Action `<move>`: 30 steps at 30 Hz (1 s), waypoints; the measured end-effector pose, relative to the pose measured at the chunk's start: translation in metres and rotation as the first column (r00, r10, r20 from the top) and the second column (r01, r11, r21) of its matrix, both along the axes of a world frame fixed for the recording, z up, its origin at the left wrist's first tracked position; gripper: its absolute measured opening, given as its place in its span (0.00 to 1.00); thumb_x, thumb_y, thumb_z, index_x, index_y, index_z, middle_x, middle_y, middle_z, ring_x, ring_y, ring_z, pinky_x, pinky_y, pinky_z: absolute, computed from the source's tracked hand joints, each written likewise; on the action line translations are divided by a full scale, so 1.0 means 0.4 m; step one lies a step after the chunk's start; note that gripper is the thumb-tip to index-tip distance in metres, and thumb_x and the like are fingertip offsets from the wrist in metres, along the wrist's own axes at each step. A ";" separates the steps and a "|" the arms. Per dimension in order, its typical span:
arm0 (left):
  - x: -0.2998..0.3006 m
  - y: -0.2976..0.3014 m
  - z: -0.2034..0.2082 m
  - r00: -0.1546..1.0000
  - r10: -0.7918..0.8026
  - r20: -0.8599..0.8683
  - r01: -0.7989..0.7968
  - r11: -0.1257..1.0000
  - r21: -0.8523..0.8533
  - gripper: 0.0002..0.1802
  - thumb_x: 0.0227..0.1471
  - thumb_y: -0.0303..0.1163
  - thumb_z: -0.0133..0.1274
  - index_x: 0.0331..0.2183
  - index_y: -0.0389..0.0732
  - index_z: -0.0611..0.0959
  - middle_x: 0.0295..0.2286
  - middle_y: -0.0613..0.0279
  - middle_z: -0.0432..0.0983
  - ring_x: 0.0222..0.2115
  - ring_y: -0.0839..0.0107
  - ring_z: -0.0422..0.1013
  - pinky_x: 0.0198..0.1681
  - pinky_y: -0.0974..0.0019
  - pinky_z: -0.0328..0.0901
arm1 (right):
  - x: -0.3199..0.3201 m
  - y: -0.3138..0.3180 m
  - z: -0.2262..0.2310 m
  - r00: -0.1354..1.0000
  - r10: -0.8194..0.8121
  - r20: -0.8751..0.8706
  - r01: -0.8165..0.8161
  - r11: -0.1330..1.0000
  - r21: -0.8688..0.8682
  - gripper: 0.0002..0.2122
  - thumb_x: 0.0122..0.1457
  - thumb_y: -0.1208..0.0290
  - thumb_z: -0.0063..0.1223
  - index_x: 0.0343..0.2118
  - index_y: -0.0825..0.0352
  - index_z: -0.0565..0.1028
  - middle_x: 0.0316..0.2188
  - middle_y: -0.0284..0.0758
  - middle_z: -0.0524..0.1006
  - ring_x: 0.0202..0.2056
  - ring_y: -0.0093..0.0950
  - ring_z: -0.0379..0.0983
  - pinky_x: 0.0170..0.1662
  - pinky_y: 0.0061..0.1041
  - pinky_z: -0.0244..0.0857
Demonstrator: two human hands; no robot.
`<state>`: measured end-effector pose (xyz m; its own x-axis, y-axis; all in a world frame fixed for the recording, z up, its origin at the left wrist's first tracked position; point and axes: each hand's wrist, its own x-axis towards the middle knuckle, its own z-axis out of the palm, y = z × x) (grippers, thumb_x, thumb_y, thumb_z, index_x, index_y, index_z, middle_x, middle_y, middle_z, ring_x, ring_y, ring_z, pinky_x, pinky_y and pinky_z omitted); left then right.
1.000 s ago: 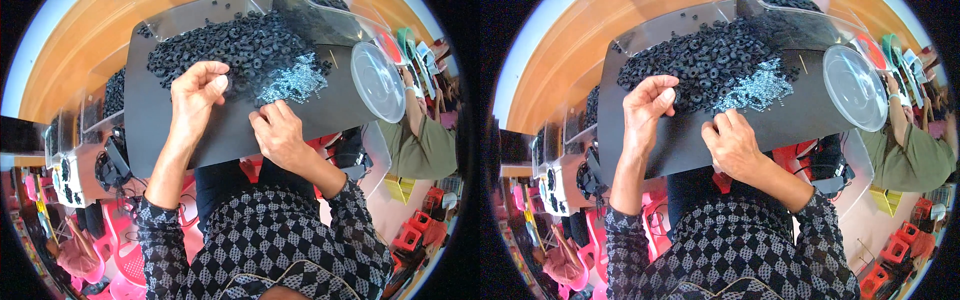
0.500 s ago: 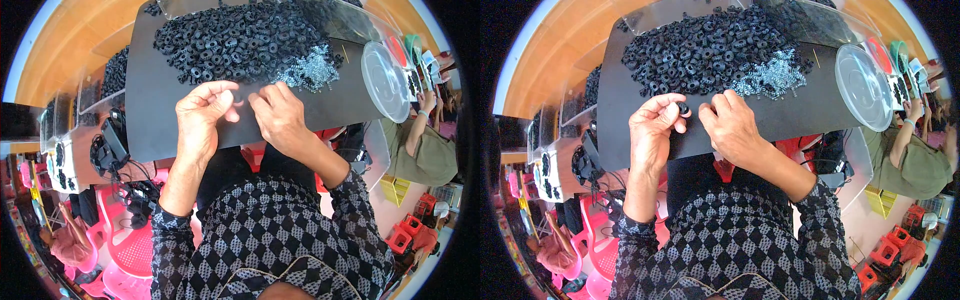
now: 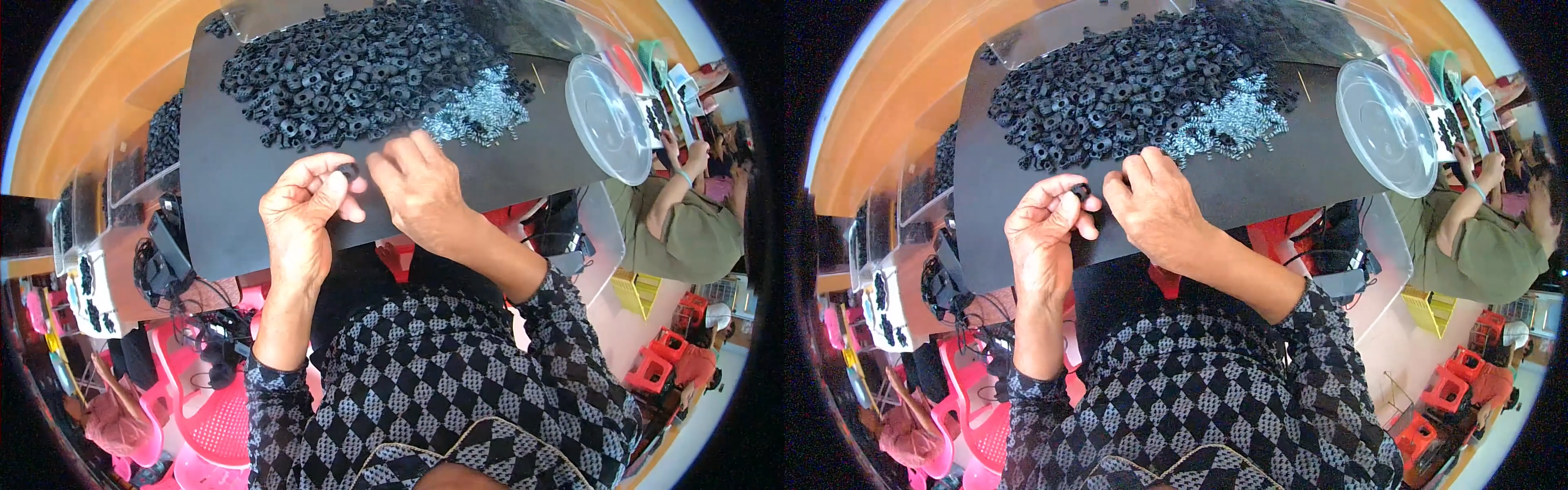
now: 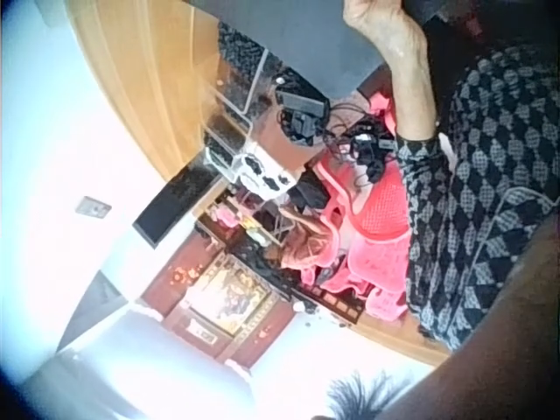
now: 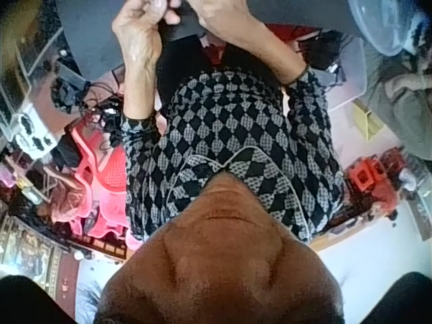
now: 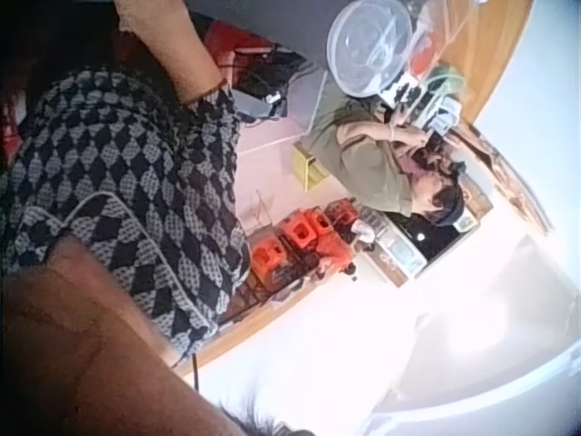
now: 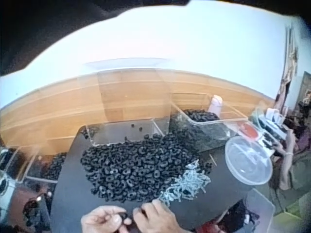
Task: Sorting and assembling small black components at a workshop table.
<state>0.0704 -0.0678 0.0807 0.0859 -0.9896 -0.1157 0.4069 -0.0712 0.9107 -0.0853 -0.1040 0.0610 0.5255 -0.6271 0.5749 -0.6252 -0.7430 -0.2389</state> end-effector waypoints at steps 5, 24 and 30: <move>0.008 0.008 0.002 0.999 0.016 0.032 -0.016 1.000 0.016 0.10 0.50 0.23 0.54 0.36 0.30 0.78 0.26 0.56 0.77 0.19 0.75 0.70 0.25 0.76 0.66 | -0.017 0.003 0.023 0.966 -0.008 0.258 -0.039 0.983 0.177 0.09 0.42 0.82 0.56 0.30 0.69 0.74 0.25 0.38 0.70 0.26 0.33 0.67 0.28 0.27 0.63; -0.021 0.016 -0.015 0.988 0.104 0.116 -0.094 0.992 -0.089 0.11 0.52 0.25 0.52 0.39 0.31 0.77 0.26 0.55 0.77 0.20 0.76 0.71 0.28 0.76 0.66 | -0.006 0.006 0.009 0.990 -0.060 0.125 0.057 0.998 0.031 0.09 0.42 0.77 0.53 0.30 0.67 0.76 0.27 0.36 0.71 0.28 0.32 0.67 0.28 0.28 0.64; -0.017 0.022 -0.016 0.989 0.094 0.111 -0.082 0.991 -0.106 0.11 0.52 0.24 0.52 0.39 0.30 0.76 0.27 0.54 0.77 0.21 0.75 0.71 0.28 0.76 0.66 | -0.148 -0.018 0.023 0.948 -0.253 0.191 0.263 0.964 -0.028 0.08 0.44 0.81 0.56 0.29 0.67 0.76 0.26 0.37 0.73 0.28 0.34 0.70 0.31 0.29 0.65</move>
<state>0.0638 -0.0589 0.0745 0.1799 -0.9837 -0.0001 0.2993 0.0546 0.9526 -0.1444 -0.1112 0.0704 0.2313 -0.6938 0.6820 -0.7459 -0.5765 -0.3336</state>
